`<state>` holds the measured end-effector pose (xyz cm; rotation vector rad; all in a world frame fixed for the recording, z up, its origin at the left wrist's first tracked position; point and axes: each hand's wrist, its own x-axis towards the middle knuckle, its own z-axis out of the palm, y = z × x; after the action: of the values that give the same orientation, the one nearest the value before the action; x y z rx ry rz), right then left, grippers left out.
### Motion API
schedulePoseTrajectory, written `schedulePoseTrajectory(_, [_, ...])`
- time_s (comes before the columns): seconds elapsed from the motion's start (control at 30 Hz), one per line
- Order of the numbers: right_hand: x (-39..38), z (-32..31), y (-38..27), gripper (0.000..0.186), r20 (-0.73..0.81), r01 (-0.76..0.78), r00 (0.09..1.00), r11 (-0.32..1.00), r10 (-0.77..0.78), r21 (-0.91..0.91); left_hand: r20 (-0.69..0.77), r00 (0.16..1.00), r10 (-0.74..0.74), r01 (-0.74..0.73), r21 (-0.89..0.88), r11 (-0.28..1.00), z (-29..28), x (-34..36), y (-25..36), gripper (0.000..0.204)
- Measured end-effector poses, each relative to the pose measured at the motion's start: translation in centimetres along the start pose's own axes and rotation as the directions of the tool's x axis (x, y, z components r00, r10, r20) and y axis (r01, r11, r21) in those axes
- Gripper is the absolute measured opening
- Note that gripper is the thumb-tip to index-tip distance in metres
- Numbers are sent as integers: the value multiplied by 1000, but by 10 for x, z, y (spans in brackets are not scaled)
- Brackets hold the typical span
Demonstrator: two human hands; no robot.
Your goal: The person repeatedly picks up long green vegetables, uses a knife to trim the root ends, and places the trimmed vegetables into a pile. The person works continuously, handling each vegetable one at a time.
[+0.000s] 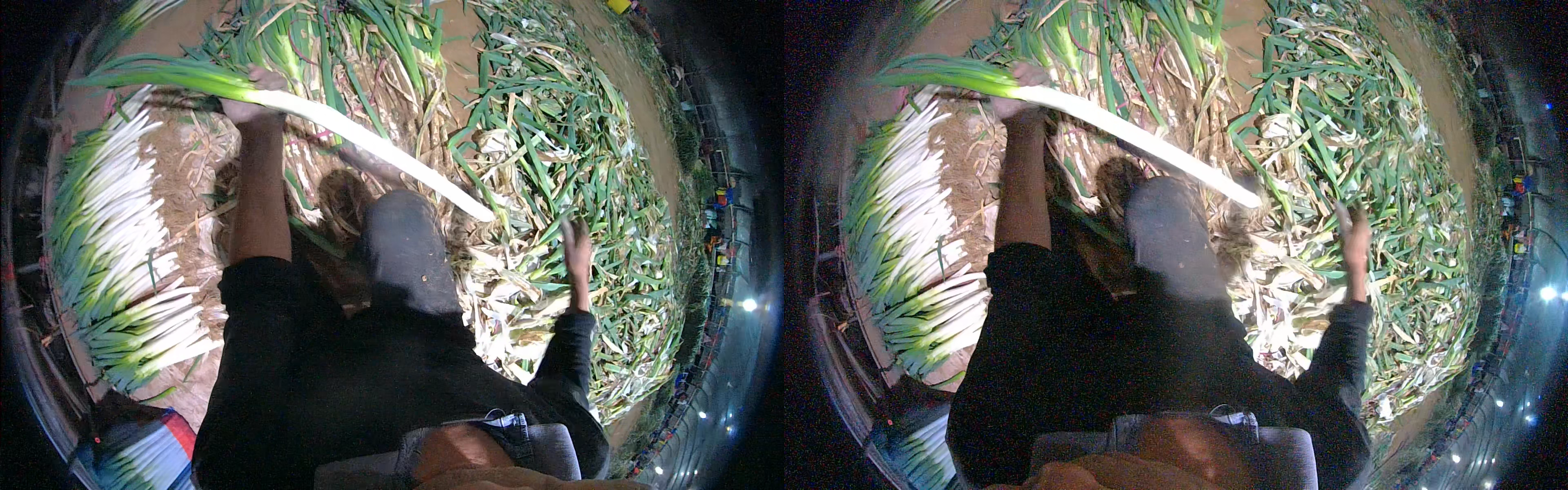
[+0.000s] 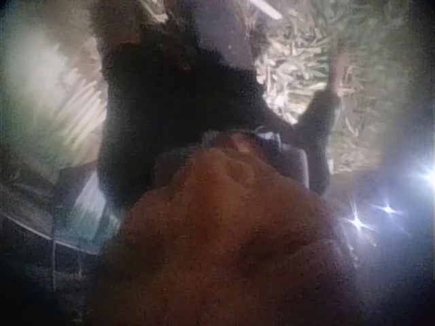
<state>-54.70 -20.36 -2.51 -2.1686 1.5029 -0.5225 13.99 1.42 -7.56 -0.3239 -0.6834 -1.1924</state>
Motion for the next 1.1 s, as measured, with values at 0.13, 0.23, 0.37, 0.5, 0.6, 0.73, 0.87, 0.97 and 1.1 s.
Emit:
schedulePoseTrajectory(0.13, [4,75,-238,78,343,328,870,935,-355,137,-263,932,250,-261,-6,965,35,19,-49,47])
schedulePoseTrajectory(0.23, [7,119,-325,75,566,401,656,866,-499,299,-483,750,452,-479,75,875,55,28,-52,37])
schedulePoseTrajectory(0.37, [13,154,-367,43,519,361,657,833,-547,420,-657,549,517,-280,438,854,79,31,-73,76])
schedulePoseTrajectory(0.5, [20,170,-367,29,296,446,728,756,-618,480,-738,396,546,-99,557,825,96,45,-92,76])
schedulePoseTrajectory(0.6, [20,168,-372,29,303,447,726,759,-617,474,-728,455,513,-42,558,829,85,42,-86,73])
schedulePoseTrajectory(0.73, [16,173,-370,21,102,733,629,632,-770,250,-783,339,521,-133,508,851,82,44,-92,66])
schedulePoseTrajectory(0.87, [13,172,-367,18,107,842,532,538,-840,36,-788,340,513,-80,519,851,86,39,-92,68])
schedulePoseTrajectory(0.97, [12,182,-357,22,115,699,693,703,-711,132,-790,327,519,-10,546,838,82,37,-88,69])
schedulePoseTrajectory(1.1, [25,183,-332,24,201,-41,968,688,-153,724,-663,538,521,30,633,774,63,19,-77,63])
